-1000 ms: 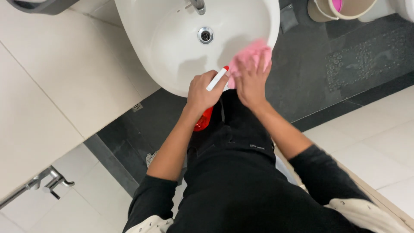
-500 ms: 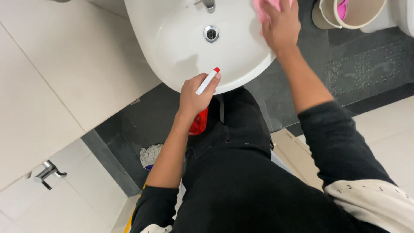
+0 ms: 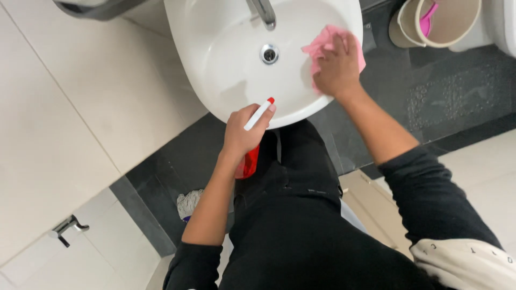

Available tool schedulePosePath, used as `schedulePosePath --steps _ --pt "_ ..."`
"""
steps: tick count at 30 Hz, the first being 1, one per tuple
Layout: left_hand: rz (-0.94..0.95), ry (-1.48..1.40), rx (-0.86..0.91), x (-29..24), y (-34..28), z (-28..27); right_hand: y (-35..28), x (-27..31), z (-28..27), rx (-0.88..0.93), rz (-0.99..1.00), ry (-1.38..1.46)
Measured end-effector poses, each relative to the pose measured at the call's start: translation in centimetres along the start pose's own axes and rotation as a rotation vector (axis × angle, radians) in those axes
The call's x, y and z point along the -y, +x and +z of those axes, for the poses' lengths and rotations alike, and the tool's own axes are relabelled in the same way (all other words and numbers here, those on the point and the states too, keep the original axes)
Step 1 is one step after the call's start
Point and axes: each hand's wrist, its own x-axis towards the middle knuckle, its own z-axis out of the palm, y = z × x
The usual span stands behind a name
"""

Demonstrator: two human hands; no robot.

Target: The person cleans a bathroom sink and surrounding surfaces using a pink cloth and a red spray bottle. They wipe the sink basin, faucet, and adjacent tiled walls, then spray the wall and wipe it down with the cloth.

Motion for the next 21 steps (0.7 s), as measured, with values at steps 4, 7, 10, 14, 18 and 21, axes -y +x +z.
schedulePosePath --steps 4,7,10,14,18,21 --pt "-0.068 -0.014 0.008 -0.9 0.1 -0.3 -1.8 3.9 -3.5 0.245 -0.002 -0.016" --pt "0.018 -0.092 -0.081 -0.5 0.7 0.2 -2.7 5.7 -4.4 0.463 -0.143 0.299" --pt "0.040 -0.109 -0.140 -0.4 0.6 0.5 -2.4 4.2 -6.0 0.481 -0.186 0.578" --pt "-0.034 -0.148 -0.132 -0.9 0.9 0.5 -1.0 0.6 -4.7 0.361 -0.188 0.347" --pt "-0.092 -0.120 -0.096 -0.3 0.6 1.1 -0.2 1.9 -0.5 0.239 -0.178 0.106" --pt "-0.063 -0.138 -0.135 -0.5 -0.1 1.2 -1.3 7.2 -2.7 0.528 -0.205 0.310"
